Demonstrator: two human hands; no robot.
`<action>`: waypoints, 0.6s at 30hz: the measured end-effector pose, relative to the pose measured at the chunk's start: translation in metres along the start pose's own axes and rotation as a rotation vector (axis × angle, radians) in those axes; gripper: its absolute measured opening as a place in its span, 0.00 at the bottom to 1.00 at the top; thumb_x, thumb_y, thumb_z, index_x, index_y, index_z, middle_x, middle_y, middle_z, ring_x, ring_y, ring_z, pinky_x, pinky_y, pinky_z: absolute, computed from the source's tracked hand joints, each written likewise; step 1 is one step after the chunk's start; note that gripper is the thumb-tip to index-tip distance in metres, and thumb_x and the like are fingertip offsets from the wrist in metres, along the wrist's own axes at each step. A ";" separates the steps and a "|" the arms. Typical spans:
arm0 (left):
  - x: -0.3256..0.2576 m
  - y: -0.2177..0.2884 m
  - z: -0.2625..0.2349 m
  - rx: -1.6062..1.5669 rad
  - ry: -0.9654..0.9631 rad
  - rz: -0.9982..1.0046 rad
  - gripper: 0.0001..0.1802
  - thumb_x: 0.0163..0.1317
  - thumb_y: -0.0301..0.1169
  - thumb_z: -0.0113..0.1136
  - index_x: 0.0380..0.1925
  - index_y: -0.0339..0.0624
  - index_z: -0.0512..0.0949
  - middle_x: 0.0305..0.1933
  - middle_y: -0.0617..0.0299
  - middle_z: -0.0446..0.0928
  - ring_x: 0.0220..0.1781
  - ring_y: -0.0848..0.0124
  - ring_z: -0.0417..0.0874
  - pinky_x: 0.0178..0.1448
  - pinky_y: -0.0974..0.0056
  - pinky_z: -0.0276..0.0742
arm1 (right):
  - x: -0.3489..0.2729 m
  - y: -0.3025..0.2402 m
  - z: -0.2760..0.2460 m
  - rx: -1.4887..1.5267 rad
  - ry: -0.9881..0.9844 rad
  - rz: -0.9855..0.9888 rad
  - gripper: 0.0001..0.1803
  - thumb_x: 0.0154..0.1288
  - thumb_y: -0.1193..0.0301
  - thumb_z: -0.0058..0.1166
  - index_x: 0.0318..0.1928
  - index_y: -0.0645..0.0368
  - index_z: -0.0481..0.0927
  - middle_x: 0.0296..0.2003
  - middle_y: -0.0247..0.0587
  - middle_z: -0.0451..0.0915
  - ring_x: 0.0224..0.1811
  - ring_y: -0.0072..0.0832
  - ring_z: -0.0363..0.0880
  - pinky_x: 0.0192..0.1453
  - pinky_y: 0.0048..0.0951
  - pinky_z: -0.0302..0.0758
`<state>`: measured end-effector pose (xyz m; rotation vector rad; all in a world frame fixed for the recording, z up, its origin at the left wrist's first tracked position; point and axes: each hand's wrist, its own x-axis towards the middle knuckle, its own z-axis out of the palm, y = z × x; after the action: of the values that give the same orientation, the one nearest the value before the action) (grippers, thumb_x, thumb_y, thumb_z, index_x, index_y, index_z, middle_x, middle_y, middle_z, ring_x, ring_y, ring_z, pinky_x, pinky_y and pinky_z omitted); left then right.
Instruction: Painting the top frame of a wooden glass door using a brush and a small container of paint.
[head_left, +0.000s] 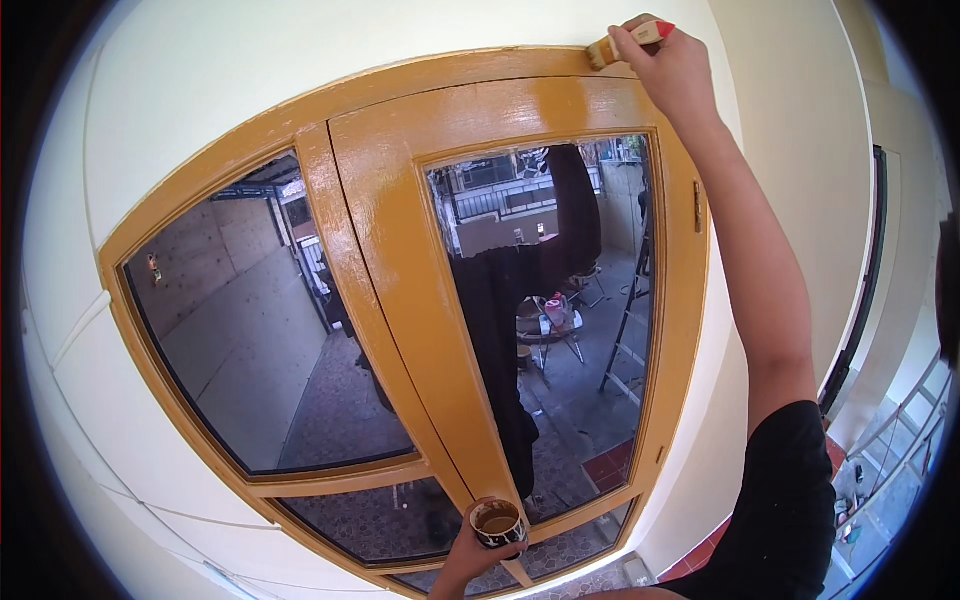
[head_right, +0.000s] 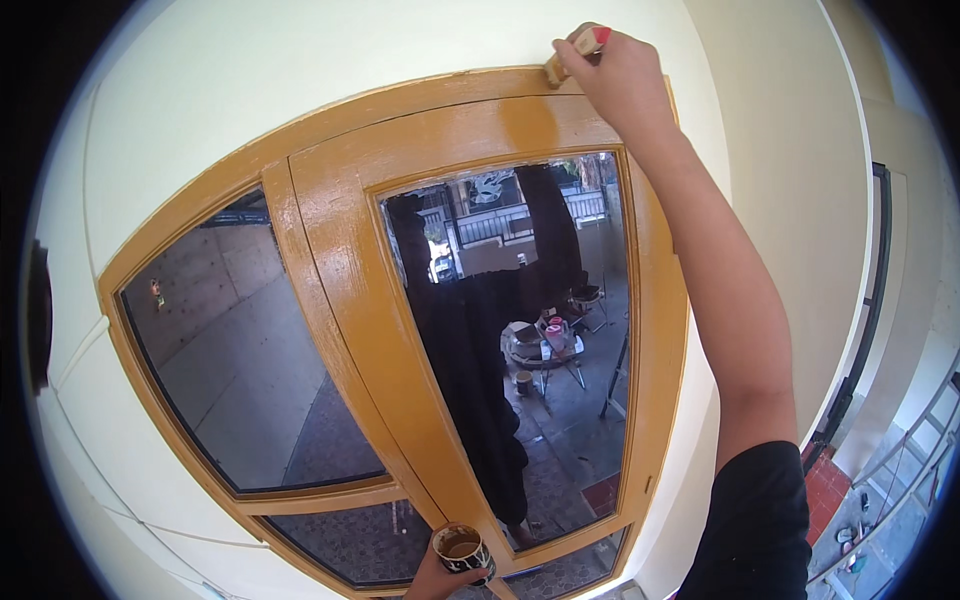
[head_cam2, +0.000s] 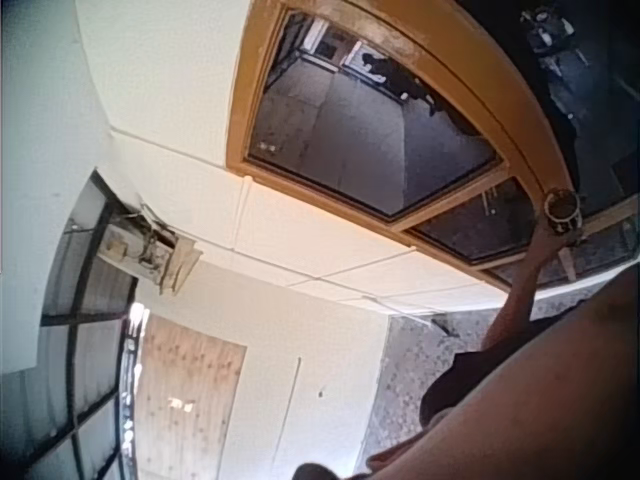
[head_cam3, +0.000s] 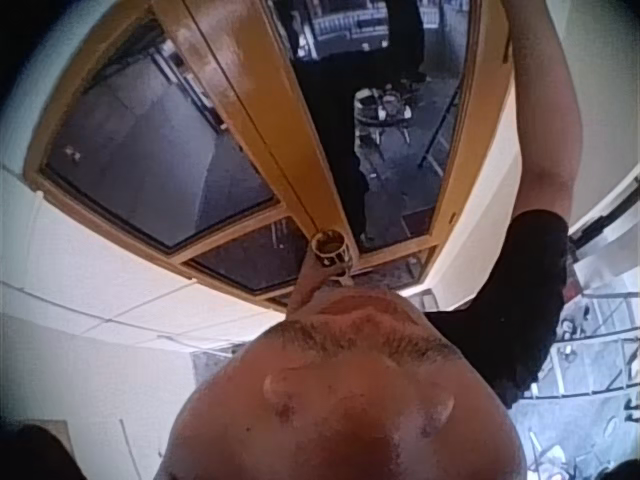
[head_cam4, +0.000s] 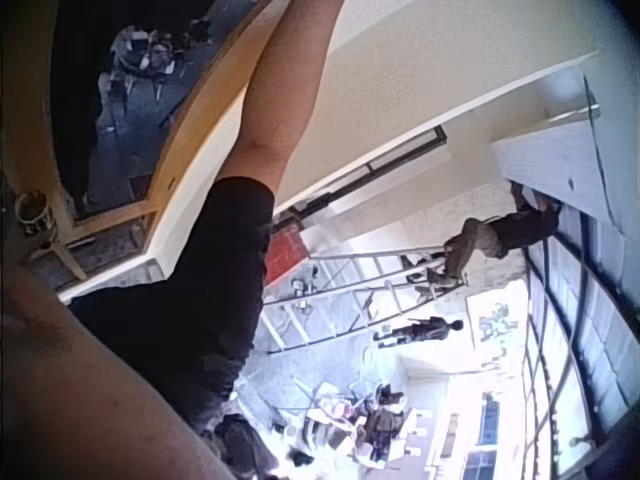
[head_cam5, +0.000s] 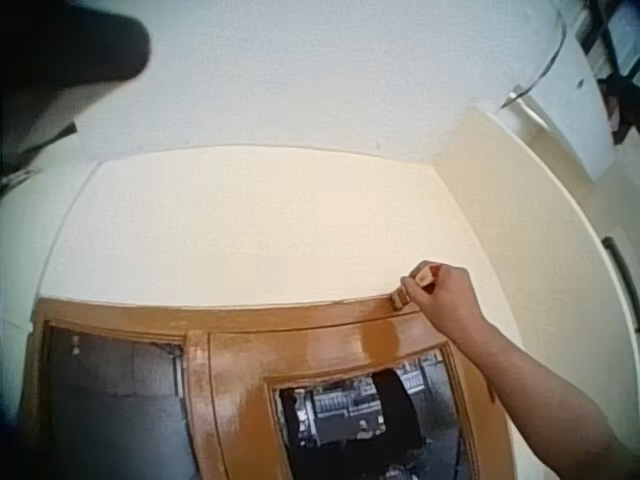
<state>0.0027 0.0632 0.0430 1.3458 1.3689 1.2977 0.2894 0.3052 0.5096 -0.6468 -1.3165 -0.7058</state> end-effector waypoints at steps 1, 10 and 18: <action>0.000 -0.001 -0.001 -0.018 -0.005 0.008 0.50 0.38 0.35 0.79 0.59 0.38 0.57 0.54 0.52 0.70 0.58 0.65 0.73 0.61 0.62 0.70 | -0.001 -0.002 0.003 0.001 -0.001 0.001 0.19 0.59 0.54 0.58 0.35 0.59 0.83 0.20 0.42 0.80 0.22 0.30 0.80 0.30 0.27 0.75; 0.004 0.001 -0.002 -0.018 -0.020 0.046 0.50 0.39 0.35 0.79 0.59 0.38 0.57 0.53 0.52 0.70 0.59 0.64 0.73 0.61 0.61 0.70 | 0.000 -0.036 0.005 0.064 0.007 -0.078 0.23 0.59 0.54 0.57 0.27 0.66 0.82 0.19 0.48 0.80 0.23 0.37 0.82 0.33 0.30 0.78; 0.000 0.006 -0.005 -0.028 -0.032 0.060 0.50 0.39 0.36 0.79 0.60 0.38 0.56 0.54 0.51 0.69 0.59 0.63 0.73 0.61 0.61 0.70 | -0.001 -0.003 0.009 0.583 -0.076 0.246 0.16 0.62 0.62 0.58 0.37 0.65 0.81 0.26 0.41 0.82 0.28 0.23 0.82 0.35 0.20 0.78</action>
<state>-0.0012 0.0619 0.0493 1.3919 1.2925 1.3247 0.2817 0.3105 0.5103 -0.3503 -1.3973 -0.0810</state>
